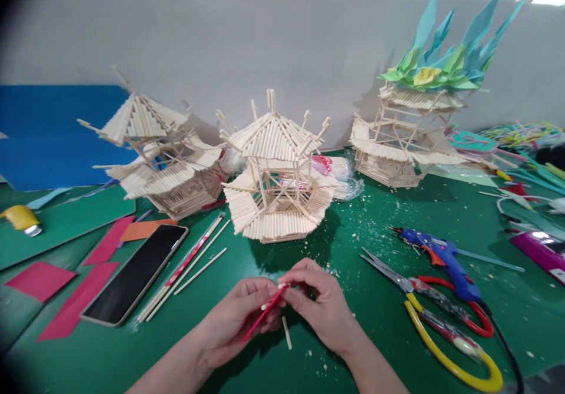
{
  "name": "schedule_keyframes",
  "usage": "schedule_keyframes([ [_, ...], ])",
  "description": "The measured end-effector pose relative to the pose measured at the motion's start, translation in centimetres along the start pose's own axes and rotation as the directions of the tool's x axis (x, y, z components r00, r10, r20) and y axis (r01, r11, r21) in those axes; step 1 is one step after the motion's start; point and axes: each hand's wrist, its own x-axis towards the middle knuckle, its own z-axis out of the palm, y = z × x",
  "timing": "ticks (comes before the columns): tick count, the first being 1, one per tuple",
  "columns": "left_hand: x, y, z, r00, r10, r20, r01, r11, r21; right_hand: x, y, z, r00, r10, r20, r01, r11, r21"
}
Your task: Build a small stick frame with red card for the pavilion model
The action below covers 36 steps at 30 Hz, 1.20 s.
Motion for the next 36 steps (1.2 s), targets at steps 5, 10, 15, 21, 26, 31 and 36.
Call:
schedule_keyframes([
  [5,0.0,0.0,-0.1,1.0,0.0,-0.015,0.0,0.999,0.036,0.0,0.0,-0.1,1.0,0.008,-0.008,-0.009,1.0,-0.007],
  [10,0.2,0.0,-0.2,1.0,0.021,-0.002,-0.021,0.999,0.05,0.0,-0.2,-0.1,1.0,0.014,-0.018,-0.014,1.0,-0.023],
  [15,0.1,0.2,0.0,1.0,0.017,-0.024,-0.014,0.995,0.096,-0.1,-0.1,-0.3,1.0,0.001,-0.018,0.0,1.0,0.002],
  [21,-0.6,0.8,0.5,0.996,0.037,0.078,-0.044,0.995,0.093,-0.6,-0.3,-0.5,0.971,-0.234,-0.044,0.231,0.971,-0.066],
  [26,-0.9,1.0,0.7,0.995,0.056,0.088,-0.063,0.995,0.077,-0.9,-0.4,-0.6,0.959,-0.282,-0.016,0.28,0.957,-0.072],
  [31,-0.8,1.1,0.7,0.994,0.107,-0.004,-0.104,0.979,0.176,-0.9,-0.4,-0.5,0.985,-0.17,-0.019,0.169,0.985,-0.043],
  [36,-0.9,1.2,1.0,0.96,0.24,-0.148,-0.171,0.913,0.369,-0.8,-0.7,-0.3,0.999,0.03,-0.032,-0.029,0.999,0.021],
])
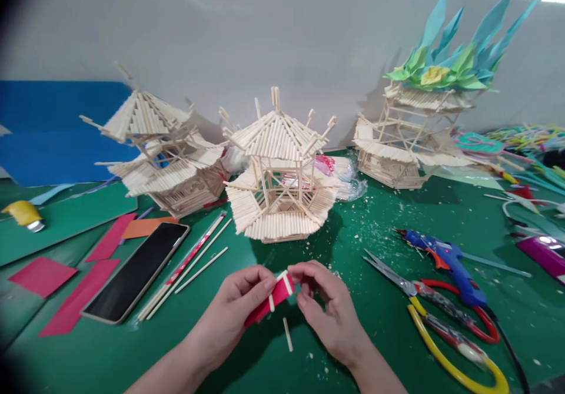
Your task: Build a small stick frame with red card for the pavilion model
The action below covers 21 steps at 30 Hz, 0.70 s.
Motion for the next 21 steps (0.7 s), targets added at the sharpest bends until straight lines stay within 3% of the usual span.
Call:
schedule_keyframes([
  [6,0.1,-0.3,0.3,0.983,0.147,-0.109,-0.116,0.961,0.249,0.4,-0.1,0.3,0.998,0.045,0.033,-0.042,0.997,-0.071],
  [13,0.4,-1.0,0.3,0.974,0.202,-0.102,-0.146,0.906,0.397,0.4,-0.1,0.4,0.998,0.06,0.027,-0.056,0.988,-0.142],
  [21,0.4,-1.2,0.3,0.957,0.279,-0.085,-0.211,0.865,0.456,0.5,0.0,0.3,0.998,0.063,0.016,-0.06,0.986,-0.155],
])
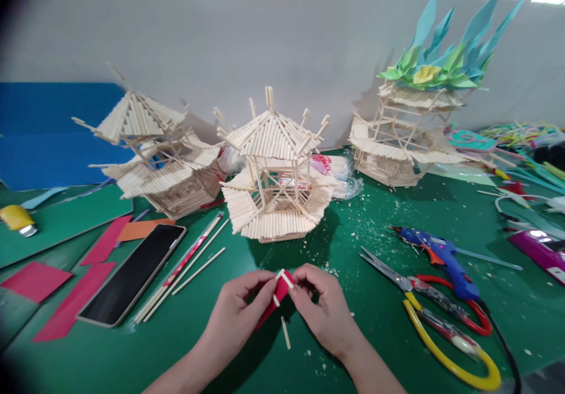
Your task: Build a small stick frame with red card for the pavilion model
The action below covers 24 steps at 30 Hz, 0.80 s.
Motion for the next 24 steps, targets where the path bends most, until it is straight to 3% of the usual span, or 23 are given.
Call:
schedule_keyframes([
  [8,0.03,0.21,0.13,0.997,-0.072,-0.018,0.071,0.996,-0.062,-0.09,-0.15,0.09,1.0,0.008,0.005,-0.008,1.0,-0.007],
  [14,0.26,0.12,-0.09,0.979,-0.201,-0.023,0.189,0.95,-0.248,0.02,-0.03,-0.1,1.0,0.008,-0.002,-0.009,0.999,-0.04],
  [20,0.75,-0.37,-0.81,0.967,-0.217,-0.131,0.166,0.933,-0.32,0.08,-0.12,-0.31,0.999,-0.007,0.041,0.01,0.998,-0.056],
  [24,0.53,-0.69,-0.55,0.968,-0.242,-0.072,0.202,0.914,-0.35,0.17,-0.41,0.04,0.996,-0.067,0.061,0.074,0.99,-0.118],
])
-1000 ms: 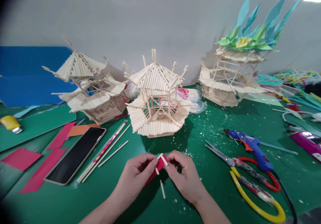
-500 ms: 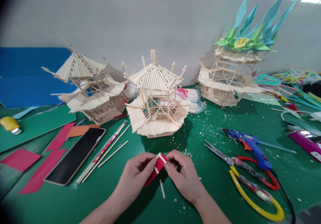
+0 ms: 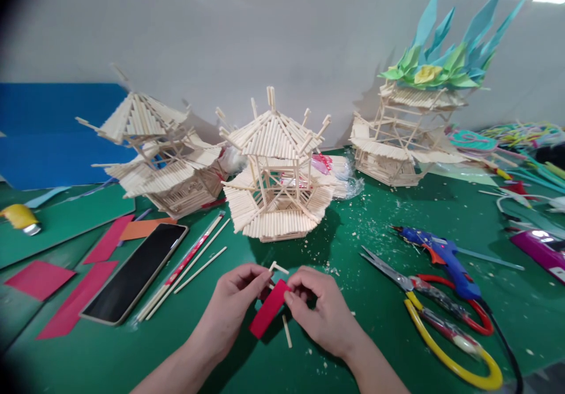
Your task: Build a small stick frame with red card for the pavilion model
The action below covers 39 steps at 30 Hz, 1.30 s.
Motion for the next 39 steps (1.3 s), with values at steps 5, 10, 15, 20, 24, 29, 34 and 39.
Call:
schedule_keyframes([
  [5,-0.27,-0.36,0.33,0.998,-0.048,0.05,0.049,0.999,-0.003,0.02,0.04,0.33,0.996,0.002,-0.086,-0.014,0.99,-0.139],
  [10,-0.29,-0.19,0.45,0.999,-0.007,0.031,0.006,0.998,0.062,-0.01,0.12,0.37,0.989,0.028,-0.146,-0.058,0.977,-0.203],
  [15,-0.27,0.0,0.48,0.999,-0.005,0.037,0.002,0.997,0.08,0.1,0.15,0.42,0.985,0.046,-0.168,-0.082,0.974,-0.212],
  [20,-0.15,-0.21,0.42,0.994,-0.032,0.105,0.026,0.998,0.057,0.12,0.25,0.38,0.983,0.057,-0.174,-0.098,0.967,-0.234],
  [24,-0.02,-0.27,0.35,0.993,-0.038,0.11,0.034,0.999,0.036,0.06,0.21,0.32,0.987,0.049,-0.156,-0.086,0.967,-0.242],
  [29,0.13,-0.08,0.1,0.989,-0.08,0.127,0.076,0.997,0.032,0.09,0.14,0.23,0.984,0.074,-0.159,-0.105,0.976,-0.193],
  [34,0.24,-0.25,-0.1,0.982,-0.119,0.15,0.124,0.992,-0.021,0.09,0.38,0.18,0.97,0.171,-0.17,-0.178,0.983,-0.03],
  [39,0.03,-0.31,0.14,0.979,-0.128,0.156,0.133,0.991,-0.021,0.16,0.28,0.33,0.972,0.219,-0.087,-0.201,0.963,0.182],
])
